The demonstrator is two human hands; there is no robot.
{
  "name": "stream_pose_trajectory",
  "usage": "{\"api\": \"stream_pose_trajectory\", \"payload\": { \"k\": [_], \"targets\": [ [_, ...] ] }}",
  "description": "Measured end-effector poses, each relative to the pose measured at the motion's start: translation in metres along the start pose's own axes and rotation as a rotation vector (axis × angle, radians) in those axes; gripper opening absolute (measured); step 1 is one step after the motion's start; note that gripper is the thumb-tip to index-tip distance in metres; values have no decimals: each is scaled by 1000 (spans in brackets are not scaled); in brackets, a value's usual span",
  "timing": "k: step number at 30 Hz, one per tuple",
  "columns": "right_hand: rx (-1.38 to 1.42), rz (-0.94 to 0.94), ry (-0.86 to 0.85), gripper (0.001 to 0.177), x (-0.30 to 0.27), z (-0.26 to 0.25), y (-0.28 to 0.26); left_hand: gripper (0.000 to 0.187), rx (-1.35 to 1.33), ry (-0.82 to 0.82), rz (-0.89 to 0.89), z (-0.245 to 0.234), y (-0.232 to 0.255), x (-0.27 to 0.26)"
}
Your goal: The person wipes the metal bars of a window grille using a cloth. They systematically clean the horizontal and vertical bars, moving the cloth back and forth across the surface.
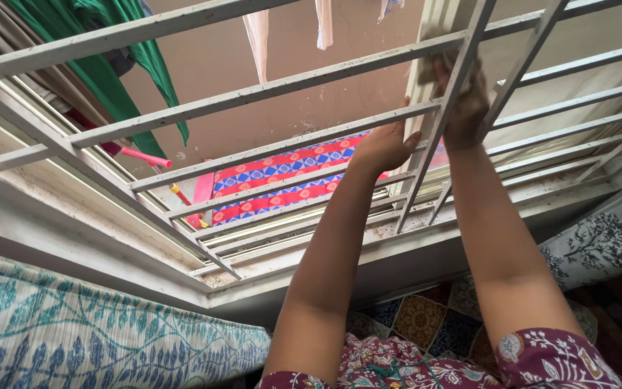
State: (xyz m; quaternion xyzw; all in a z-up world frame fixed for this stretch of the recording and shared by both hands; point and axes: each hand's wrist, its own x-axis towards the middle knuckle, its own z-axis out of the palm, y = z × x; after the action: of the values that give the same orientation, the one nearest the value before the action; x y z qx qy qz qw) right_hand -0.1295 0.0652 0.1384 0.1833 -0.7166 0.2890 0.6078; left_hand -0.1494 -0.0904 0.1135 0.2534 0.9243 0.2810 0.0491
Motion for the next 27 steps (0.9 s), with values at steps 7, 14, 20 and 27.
{"api": "stream_pose_trajectory", "payload": {
  "k": [7, 14, 20, 27],
  "targets": [
    [-274, -59, -113, 29, -157, 8, 9, 26, 216, 218, 314, 33, -28, 27],
    [-100, 33, -143, 36, -151, -1, 20, 51, 352, 332, 40, -10, 40, -28],
    [75, 236, -341, 31, -58, -33, 0, 41, 833, 663, 361, -7, 47, -28],
    [-12, 672, 18, 34, -37, -66, -38, 67, 481, 489, 138, -6, 48, -35]
  ]
}}
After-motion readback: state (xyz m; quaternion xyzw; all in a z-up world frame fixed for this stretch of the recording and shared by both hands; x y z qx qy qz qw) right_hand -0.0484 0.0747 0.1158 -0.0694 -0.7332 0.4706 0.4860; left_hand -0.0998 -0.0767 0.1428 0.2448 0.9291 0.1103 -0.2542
